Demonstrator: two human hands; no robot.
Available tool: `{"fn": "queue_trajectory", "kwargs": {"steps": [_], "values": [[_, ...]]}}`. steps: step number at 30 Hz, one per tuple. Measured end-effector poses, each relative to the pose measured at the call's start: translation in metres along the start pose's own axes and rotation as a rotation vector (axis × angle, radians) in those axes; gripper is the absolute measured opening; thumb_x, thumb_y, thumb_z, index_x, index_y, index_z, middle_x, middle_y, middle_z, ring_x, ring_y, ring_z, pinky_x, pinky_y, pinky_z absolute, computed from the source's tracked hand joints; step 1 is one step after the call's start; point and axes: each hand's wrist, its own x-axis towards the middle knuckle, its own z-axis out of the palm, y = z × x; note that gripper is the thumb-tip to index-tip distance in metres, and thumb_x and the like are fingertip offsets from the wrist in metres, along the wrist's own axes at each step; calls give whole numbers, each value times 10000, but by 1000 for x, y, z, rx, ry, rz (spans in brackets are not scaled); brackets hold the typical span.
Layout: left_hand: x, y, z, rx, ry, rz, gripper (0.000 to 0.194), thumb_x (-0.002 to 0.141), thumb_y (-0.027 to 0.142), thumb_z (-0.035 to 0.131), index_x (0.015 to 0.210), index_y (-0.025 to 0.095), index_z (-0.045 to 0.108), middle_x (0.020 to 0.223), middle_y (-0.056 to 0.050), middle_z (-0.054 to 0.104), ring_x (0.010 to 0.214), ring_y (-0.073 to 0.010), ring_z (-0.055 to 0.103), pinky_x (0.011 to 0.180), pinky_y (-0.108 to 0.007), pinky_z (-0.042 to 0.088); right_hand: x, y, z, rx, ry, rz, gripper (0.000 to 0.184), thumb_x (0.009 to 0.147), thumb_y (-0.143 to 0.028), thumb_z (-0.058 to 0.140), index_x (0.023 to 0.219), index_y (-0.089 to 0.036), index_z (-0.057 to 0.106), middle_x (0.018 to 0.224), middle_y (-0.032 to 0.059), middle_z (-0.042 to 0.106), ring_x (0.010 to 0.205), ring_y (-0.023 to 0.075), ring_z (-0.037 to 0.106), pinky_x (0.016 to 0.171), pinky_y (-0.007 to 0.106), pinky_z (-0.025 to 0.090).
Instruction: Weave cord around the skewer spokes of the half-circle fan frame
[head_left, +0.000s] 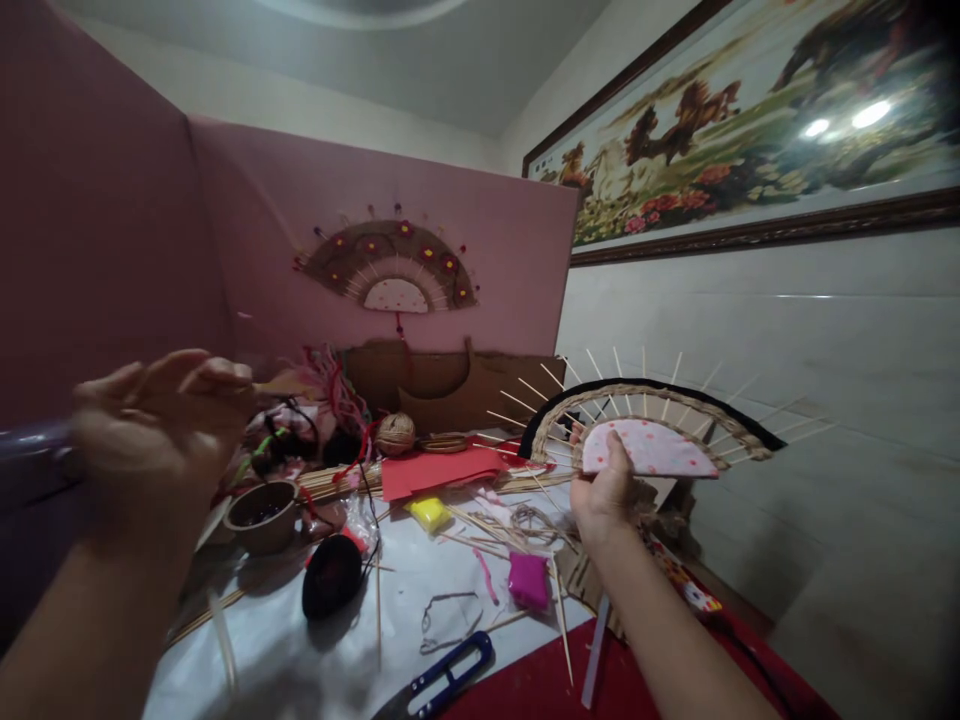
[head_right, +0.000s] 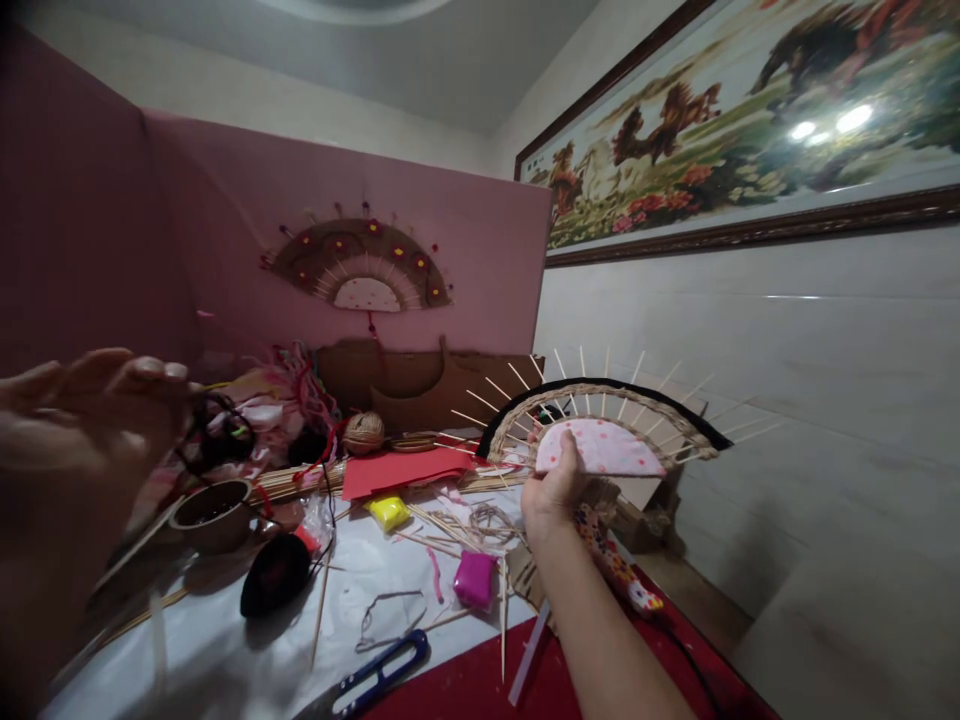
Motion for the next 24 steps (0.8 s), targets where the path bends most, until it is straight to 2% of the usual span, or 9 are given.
{"fn": "queue_trajectory", "kwargs": {"steps": [2,5,6,9,12,18,24], "values": [[0,-20,9,258,-272,-110,182,766,315,481,793,182,602,604,27,565,630,-116,541,587,-236,462,-4,2,1,-24,-24,25,267,645,-278,623,881,-168,561,747,-24,640,688,122,624,636,249,533],[-2,-62,32,444,-394,-244,215,725,335,598,758,124,620,573,8,559,536,-117,515,490,-231,424,-12,4,2,-88,-69,64,247,663,-301,605,857,-150,585,731,-10,651,646,117,617,620,237,523],[-2,-76,40,512,-426,-293,205,710,310,634,752,110,622,595,-3,575,549,-127,529,501,-245,435,-14,5,2,-103,-81,75,244,669,-306,600,851,-144,594,724,-8,654,624,114,610,611,233,519],[-2,-110,63,666,-452,-398,247,812,306,550,990,139,583,971,-43,606,813,-168,590,676,-329,495,-18,8,1,-110,-100,107,258,679,-317,599,860,-135,608,726,-2,664,601,111,601,618,235,511],[0,-132,76,742,-443,-495,319,813,301,554,1104,172,538,1116,-67,559,961,-211,564,767,-383,485,-18,10,-1,-90,-103,142,279,680,-319,609,893,-138,610,739,-1,670,632,122,611,655,258,512],[8,-147,87,675,-429,-649,346,814,298,552,1135,172,519,1146,-79,543,987,-218,554,789,-401,478,-18,7,1,-93,-95,152,261,681,-306,608,881,-138,622,720,-3,677,592,113,602,600,234,505],[15,-140,89,341,-452,-718,332,834,304,520,1132,156,517,1136,-87,551,946,-202,566,780,-413,486,-19,5,2,-84,-97,193,211,699,-285,584,836,-136,642,704,9,691,600,114,613,599,224,512]]}}
